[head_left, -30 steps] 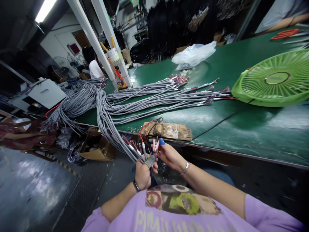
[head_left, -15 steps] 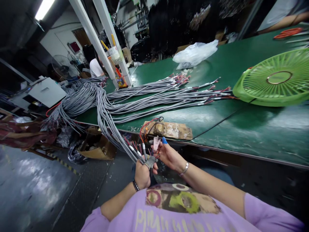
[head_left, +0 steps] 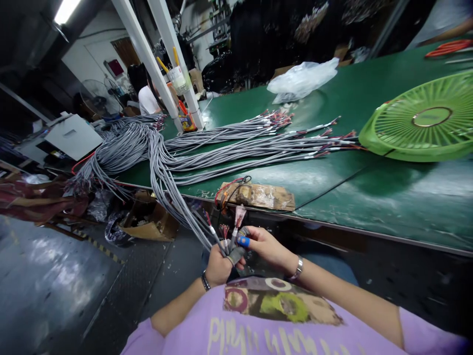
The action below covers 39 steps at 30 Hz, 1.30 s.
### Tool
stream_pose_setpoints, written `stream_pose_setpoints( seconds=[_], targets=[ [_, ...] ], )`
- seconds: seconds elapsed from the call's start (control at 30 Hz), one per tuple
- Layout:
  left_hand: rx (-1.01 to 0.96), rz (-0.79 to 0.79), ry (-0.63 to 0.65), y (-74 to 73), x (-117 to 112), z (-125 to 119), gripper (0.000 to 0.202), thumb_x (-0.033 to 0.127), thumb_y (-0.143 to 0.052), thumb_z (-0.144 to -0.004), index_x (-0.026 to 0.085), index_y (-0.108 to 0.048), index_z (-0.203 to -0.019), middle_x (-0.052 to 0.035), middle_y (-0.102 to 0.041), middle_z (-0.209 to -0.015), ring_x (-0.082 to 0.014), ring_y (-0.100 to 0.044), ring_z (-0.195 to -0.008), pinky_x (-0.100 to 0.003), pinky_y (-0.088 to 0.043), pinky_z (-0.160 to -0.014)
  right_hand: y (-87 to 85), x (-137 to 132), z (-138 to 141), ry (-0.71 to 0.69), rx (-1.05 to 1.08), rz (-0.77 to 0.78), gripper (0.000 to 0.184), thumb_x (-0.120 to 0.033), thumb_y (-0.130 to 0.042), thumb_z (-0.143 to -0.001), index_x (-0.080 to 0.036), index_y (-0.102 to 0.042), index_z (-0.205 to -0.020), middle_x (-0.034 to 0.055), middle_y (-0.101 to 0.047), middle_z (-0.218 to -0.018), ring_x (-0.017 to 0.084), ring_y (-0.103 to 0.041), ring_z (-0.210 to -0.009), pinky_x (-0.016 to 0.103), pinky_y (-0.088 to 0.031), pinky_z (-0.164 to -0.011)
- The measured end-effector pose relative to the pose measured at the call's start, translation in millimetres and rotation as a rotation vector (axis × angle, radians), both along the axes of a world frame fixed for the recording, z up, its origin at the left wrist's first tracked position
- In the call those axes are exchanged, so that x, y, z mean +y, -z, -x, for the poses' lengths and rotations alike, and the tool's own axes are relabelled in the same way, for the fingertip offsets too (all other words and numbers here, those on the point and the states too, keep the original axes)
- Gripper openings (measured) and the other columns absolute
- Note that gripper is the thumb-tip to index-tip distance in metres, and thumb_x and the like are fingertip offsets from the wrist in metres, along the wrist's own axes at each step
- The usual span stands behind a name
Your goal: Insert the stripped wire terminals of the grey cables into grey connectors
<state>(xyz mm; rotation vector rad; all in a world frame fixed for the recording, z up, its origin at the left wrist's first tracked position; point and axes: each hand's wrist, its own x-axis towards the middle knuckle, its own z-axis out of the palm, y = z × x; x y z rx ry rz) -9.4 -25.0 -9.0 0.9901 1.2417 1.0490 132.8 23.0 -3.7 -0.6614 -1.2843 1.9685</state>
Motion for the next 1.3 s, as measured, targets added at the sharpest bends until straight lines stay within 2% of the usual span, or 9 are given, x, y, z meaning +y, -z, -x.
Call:
stream_pose_setpoints(
  seconds=[0.1, 0.33, 0.57, 0.7, 0.83, 0.93, 1.03, 1.13, 1.3],
  targets=[
    [-0.026, 0.024, -0.018, -4.3, 0, -1, 0.033, 0.043, -0.073, -0.063, 0.013, -0.058, -0.061, -0.0011, -0.060, -0.047, -0.0094, -0.051, -0.037, -0.021, -0.040, -0.041, -2.8, -1, 0, 0.008, -0.017, -0.018, 0.031, -0.045, -0.063, -0.075, -0.018, -0.051, -0.070, -0.0018, -0.060, -0.051, 0.012, -0.053, -0.047, 0.025, -0.035, -0.050],
    [-0.131, -0.025, -0.228, -4.9, 2, -7, 0.028, 0.038, -0.072, -0.066, 0.013, -0.059, -0.063, 0.0000, -0.060, -0.048, -0.0081, -0.050, -0.039, -0.019, -0.040, -0.042, 10.2, -3, 7, 0.157, 0.022, 0.041, 0.032, -0.048, -0.065, -0.071, -0.019, -0.052, -0.071, -0.0027, -0.056, -0.053, 0.012, -0.051, -0.051, 0.027, -0.038, -0.052],
    [-0.182, -0.039, -0.282, -7.3, 7, -8, 0.025, 0.035, -0.070, -0.069, 0.014, -0.058, -0.063, 0.0005, -0.059, -0.048, -0.0073, -0.050, -0.040, -0.018, -0.039, -0.041, 18.4, 2, 3, 0.231, 0.003, 0.080, 0.032, -0.047, -0.069, -0.068, -0.017, -0.058, -0.070, -0.0012, -0.056, -0.059, 0.011, -0.047, -0.054, 0.026, -0.038, -0.054],
    [-0.218, -0.030, -0.299, -11.8, 8, -8, 0.025, 0.036, -0.071, -0.067, 0.015, -0.057, -0.065, 0.0015, -0.058, -0.047, -0.0070, -0.049, -0.038, -0.017, -0.038, -0.040, 19.5, 15, 2, 0.291, 0.100, 0.285, 0.037, -0.052, -0.061, -0.074, -0.015, -0.061, -0.073, 0.0006, -0.057, -0.064, 0.009, -0.045, -0.053, 0.023, -0.039, -0.053],
    [-0.225, -0.016, -0.274, -17.4, 11, -11, 0.029, 0.039, -0.072, -0.065, 0.015, -0.056, -0.063, 0.0015, -0.058, -0.047, -0.0071, -0.048, -0.037, -0.018, -0.038, -0.039, 15.5, 30, 6, 0.160, 0.201, 0.450, 0.034, -0.050, -0.060, -0.077, -0.016, -0.062, -0.080, 0.0031, -0.060, -0.070, 0.010, -0.050, -0.056, 0.023, -0.040, -0.053],
    [-0.231, -0.021, -0.239, -20.6, 12, -14, 0.031, 0.040, -0.071, -0.066, 0.014, -0.054, -0.060, 0.0014, -0.057, -0.047, -0.0068, -0.048, -0.037, -0.018, -0.037, -0.039, 11.0, 36, 11, 0.139, 0.219, 0.368, 0.035, -0.050, -0.065, -0.072, -0.016, -0.061, -0.077, 0.0010, -0.058, -0.066, 0.010, -0.047, -0.053, 0.023, -0.038, -0.051],
    [-0.236, -0.028, -0.228, -21.0, 12, -14, 0.032, 0.040, -0.071, -0.067, 0.015, -0.053, -0.058, 0.0015, -0.057, -0.047, -0.0067, -0.048, -0.037, -0.018, -0.036, -0.039, 10.7, 36, 12, 0.332, 0.076, 0.159, 0.039, -0.054, -0.065, -0.070, -0.016, -0.059, -0.064, -0.0013, -0.053, -0.055, 0.008, -0.039, -0.048, 0.023, -0.031, -0.049],
    [-0.250, -0.030, -0.228, -19.1, 11, -14, 0.032, 0.040, -0.071, -0.066, 0.015, -0.053, -0.059, 0.0017, -0.057, -0.047, -0.0071, -0.048, -0.038, -0.019, -0.037, -0.039, 14.1, 35, 13, 0.480, -0.042, 0.021, 0.045, -0.060, -0.059, -0.072, -0.016, -0.061, -0.062, -0.0001, -0.054, -0.053, 0.010, -0.040, -0.051, 0.025, -0.031, -0.050],
    [-0.286, -0.057, -0.219, -16.0, 11, -14, 0.028, 0.037, -0.071, -0.067, 0.015, -0.054, -0.061, 0.0017, -0.058, -0.048, -0.0073, -0.048, -0.039, -0.019, -0.037, -0.040, 17.4, 36, 18, 0.270, 0.221, 0.306, 0.042, -0.058, -0.060, -0.073, -0.016, -0.063, -0.072, 0.0011, -0.058, -0.063, 0.011, -0.046, -0.054, 0.025, -0.037, -0.053]
  ],
)
